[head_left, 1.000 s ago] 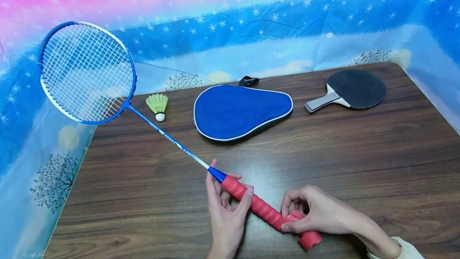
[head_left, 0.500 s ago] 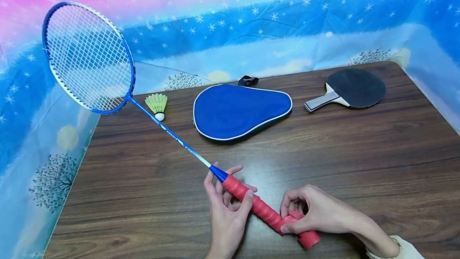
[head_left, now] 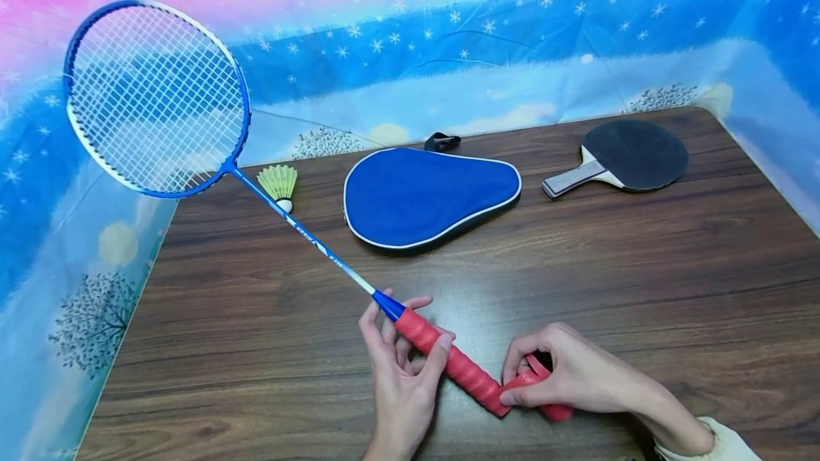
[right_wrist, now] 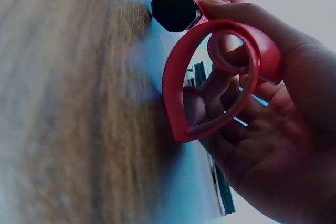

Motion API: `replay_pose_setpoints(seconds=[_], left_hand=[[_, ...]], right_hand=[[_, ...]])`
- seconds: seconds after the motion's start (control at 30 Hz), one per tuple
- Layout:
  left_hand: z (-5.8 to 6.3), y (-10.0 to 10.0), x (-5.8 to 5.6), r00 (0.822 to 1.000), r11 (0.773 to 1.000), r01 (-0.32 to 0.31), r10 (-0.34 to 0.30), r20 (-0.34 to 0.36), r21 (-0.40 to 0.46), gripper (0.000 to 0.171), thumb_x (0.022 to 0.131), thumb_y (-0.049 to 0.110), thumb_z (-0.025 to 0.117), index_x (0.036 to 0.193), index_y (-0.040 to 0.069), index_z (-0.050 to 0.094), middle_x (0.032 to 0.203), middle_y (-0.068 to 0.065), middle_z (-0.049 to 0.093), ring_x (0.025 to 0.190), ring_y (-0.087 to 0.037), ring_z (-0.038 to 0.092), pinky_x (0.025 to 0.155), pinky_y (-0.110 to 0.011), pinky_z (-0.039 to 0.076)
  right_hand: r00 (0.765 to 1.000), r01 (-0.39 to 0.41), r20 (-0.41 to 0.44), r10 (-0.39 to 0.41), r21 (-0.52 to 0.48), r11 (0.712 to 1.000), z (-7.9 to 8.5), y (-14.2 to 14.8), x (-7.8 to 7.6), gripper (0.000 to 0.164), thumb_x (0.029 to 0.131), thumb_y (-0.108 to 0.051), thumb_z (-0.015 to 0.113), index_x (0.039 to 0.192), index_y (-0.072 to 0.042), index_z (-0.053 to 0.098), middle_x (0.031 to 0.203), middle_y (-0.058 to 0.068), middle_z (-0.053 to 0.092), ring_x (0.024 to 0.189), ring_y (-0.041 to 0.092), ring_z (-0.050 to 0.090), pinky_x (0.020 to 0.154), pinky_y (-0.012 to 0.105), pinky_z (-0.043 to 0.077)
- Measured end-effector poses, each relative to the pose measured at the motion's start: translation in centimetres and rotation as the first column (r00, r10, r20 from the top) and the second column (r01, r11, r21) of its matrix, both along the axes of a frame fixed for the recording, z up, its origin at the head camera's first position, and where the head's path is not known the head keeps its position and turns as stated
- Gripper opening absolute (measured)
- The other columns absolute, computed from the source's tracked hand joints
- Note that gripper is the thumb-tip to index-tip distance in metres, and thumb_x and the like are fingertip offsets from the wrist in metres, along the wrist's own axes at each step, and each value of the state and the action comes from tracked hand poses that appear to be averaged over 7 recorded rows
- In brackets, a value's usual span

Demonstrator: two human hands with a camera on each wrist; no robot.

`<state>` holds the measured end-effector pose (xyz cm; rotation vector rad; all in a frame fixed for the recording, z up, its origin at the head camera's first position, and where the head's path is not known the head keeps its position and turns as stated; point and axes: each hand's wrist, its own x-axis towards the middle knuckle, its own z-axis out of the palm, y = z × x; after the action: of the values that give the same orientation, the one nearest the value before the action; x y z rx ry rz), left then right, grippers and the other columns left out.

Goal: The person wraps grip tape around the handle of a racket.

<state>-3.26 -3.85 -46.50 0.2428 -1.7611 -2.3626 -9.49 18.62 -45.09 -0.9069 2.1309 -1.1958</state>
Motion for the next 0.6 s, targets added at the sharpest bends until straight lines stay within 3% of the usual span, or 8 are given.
replay_pose_setpoints(seconds=[0.23,0.43,0.6], left_hand=[[0.07,0.03,0.04,0.999,0.999,-0.036,0.036,0.032,0.007,0.082,0.087,-0.003,0.071,0.147,0.025,0.022,0.13,-0.022,0.046,0.103,-0.042,0.061,0.072,-0.042,0.059],[0.36,0.08,0.15,0.996,1.0,-0.025,0.026,0.08,-0.006,0.086,0.086,-0.004,0.071,0.151,0.029,0.025,0.124,-0.023,0.051,0.098,-0.033,0.067,0.071,-0.042,0.059],[0.2,0.21,0.19,0.999,1.0,0.009,-0.009,0.033,0.006,0.088,0.087,-0.01,0.065,0.151,0.031,0.02,0.129,-0.019,0.05,0.097,-0.033,0.067,0.07,-0.043,0.059]], right_hand=[[0.997,0.052,-0.052,-0.049,0.052,0.997,0.16,-0.21,0.04,0.015,0.079,-0.044,0.08,0.081,-0.036,0.068,0.067,-0.015,0.052,0.064,0.004,0.049,0.05,0.018,0.039],[0.997,0.054,-0.054,-0.049,0.086,0.995,0.1,-0.39,0.17,0.017,0.076,-0.048,0.081,0.083,-0.038,0.069,0.068,-0.014,0.049,0.062,0.005,0.047,0.05,0.016,0.037],[0.995,0.059,-0.08,-0.053,0.077,0.995,-0.14,-0.52,0.34,0.02,0.073,-0.049,0.083,0.08,-0.039,0.067,0.069,-0.015,0.049,0.063,0.003,0.046,0.05,0.016,0.036]])
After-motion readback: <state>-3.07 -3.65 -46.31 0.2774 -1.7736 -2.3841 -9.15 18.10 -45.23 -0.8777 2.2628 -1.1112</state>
